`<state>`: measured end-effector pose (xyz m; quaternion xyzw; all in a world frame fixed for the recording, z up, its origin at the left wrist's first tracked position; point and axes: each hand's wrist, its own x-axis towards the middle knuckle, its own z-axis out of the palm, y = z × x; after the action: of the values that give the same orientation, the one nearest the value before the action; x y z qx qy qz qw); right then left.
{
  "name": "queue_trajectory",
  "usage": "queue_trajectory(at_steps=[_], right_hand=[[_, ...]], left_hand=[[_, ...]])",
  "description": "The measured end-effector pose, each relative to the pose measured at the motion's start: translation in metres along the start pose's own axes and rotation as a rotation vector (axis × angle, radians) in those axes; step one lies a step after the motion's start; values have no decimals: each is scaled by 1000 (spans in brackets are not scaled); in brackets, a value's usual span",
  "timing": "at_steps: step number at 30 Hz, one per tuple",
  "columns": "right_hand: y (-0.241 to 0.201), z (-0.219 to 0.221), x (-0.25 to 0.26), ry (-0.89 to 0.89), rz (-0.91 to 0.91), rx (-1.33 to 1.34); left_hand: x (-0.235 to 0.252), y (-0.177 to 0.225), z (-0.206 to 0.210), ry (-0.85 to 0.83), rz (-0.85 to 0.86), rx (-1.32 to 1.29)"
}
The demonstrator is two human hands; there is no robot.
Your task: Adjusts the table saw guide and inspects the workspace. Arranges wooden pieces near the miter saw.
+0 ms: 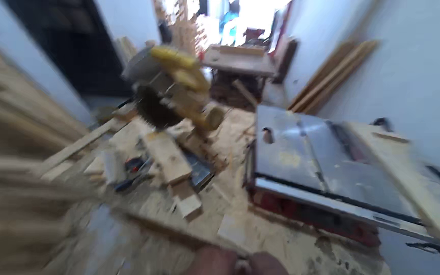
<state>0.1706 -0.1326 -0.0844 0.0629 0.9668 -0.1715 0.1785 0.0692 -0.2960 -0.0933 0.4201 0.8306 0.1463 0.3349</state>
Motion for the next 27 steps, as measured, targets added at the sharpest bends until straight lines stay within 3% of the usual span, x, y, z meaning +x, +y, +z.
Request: queue_trajectory(at_steps=[2,4,10,12,15,17,19,21,24,27], right_hand=[[-5,15,1,122,39,15],[-10,33,1,114,95,22],[-36,28,22,-53,187,190],[-35,31,31,-28,192,475],[-42,38,44,-78,234,1342],[-51,36,57,-44,191,1698],[-56,31,72,208,118,1580],[-48,20,93,438,72,1172],[-26,0,110,489,77,565],[-63,-16,92,565,-54,310]], left_hand=[[2,-8,2,-102,-95,-112],[2,-15,13,-126,-155,-271],[-18,-30,35,167,-249,-748],[-23,-40,39,275,-185,-939],[-18,-48,42,405,-30,-1362],[-10,-47,29,463,30,-1538],[-5,-50,10,534,33,-1398],[-9,-56,-8,492,4,-1227],[-28,-70,-8,460,-11,-1091],[-48,-100,5,348,-36,-919]])
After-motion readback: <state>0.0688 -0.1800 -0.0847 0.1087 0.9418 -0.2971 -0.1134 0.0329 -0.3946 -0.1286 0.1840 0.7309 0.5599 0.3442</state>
